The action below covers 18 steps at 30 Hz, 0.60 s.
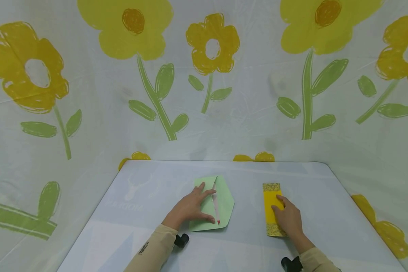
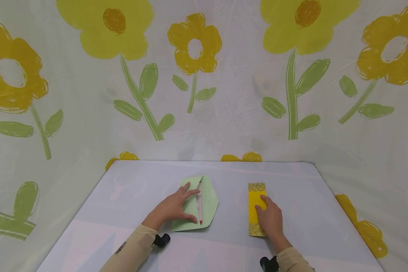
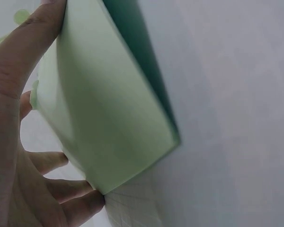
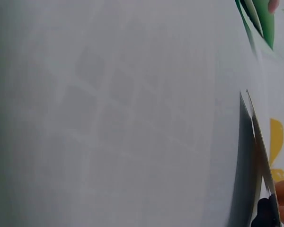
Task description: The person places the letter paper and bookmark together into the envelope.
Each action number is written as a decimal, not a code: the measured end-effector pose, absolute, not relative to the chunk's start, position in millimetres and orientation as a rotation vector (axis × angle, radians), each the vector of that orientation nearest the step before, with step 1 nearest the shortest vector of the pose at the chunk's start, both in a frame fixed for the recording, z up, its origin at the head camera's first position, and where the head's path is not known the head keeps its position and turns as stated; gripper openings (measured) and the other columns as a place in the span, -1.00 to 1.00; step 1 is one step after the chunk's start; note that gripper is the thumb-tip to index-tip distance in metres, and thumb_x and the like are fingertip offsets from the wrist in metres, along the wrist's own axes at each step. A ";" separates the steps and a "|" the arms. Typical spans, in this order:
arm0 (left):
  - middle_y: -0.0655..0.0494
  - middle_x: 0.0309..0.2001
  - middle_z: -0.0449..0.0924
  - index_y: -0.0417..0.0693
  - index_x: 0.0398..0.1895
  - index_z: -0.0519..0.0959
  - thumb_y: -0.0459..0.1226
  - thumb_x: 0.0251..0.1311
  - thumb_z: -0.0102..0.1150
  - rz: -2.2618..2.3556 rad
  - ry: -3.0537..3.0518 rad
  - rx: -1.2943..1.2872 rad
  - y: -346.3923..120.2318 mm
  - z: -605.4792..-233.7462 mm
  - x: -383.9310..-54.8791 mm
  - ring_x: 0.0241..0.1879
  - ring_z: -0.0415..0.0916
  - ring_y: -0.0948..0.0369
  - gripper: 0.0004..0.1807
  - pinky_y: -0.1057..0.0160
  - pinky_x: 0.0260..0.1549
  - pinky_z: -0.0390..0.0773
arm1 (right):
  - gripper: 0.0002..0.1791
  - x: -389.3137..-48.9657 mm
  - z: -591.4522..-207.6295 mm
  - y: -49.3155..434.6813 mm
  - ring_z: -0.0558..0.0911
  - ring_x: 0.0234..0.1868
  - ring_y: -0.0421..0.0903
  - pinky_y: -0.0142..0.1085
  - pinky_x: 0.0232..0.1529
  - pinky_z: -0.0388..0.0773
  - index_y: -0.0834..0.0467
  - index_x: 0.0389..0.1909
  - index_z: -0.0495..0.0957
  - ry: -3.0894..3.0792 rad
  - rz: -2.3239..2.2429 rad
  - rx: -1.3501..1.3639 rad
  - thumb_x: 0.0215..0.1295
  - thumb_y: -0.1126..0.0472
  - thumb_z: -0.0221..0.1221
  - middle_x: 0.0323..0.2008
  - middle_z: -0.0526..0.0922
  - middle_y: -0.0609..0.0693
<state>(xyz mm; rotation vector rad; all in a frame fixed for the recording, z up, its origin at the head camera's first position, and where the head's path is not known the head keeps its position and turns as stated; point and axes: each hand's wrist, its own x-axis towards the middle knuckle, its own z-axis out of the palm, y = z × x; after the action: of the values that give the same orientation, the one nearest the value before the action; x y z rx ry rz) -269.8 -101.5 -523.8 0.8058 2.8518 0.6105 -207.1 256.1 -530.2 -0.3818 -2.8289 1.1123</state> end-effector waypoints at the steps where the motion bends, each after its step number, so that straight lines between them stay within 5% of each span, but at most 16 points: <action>1: -0.05 0.63 -0.07 0.52 0.53 0.23 0.52 -0.34 0.39 0.611 2.851 0.804 -101.5 -523.7 -270.0 0.54 0.01 -0.22 0.20 -0.26 0.20 0.43 | -0.41 -206.9 -529.6 255.2 0.35 0.36 0.42 0.26 0.29 0.33 0.35 0.43 0.32 -2.824 1.117 -0.384 0.47 0.18 0.12 0.35 0.36 0.47; 18: -0.05 0.63 -0.07 0.54 0.52 0.24 0.53 -0.34 0.38 0.608 2.860 0.807 -101.6 -524.5 -269.5 0.53 0.03 -0.23 0.19 -0.27 0.18 0.45 | -0.47 -210.4 -534.3 250.0 0.55 0.09 0.28 0.14 0.05 0.51 0.33 0.42 0.33 -2.751 1.141 -0.359 0.52 0.23 0.06 0.19 0.50 0.46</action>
<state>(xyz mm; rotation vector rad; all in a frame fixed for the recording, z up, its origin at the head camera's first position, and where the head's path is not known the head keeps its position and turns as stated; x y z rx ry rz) -269.5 -101.6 -524.5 0.8066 2.8605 0.6075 -210.4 250.0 -534.3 -0.3590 -2.7510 1.1405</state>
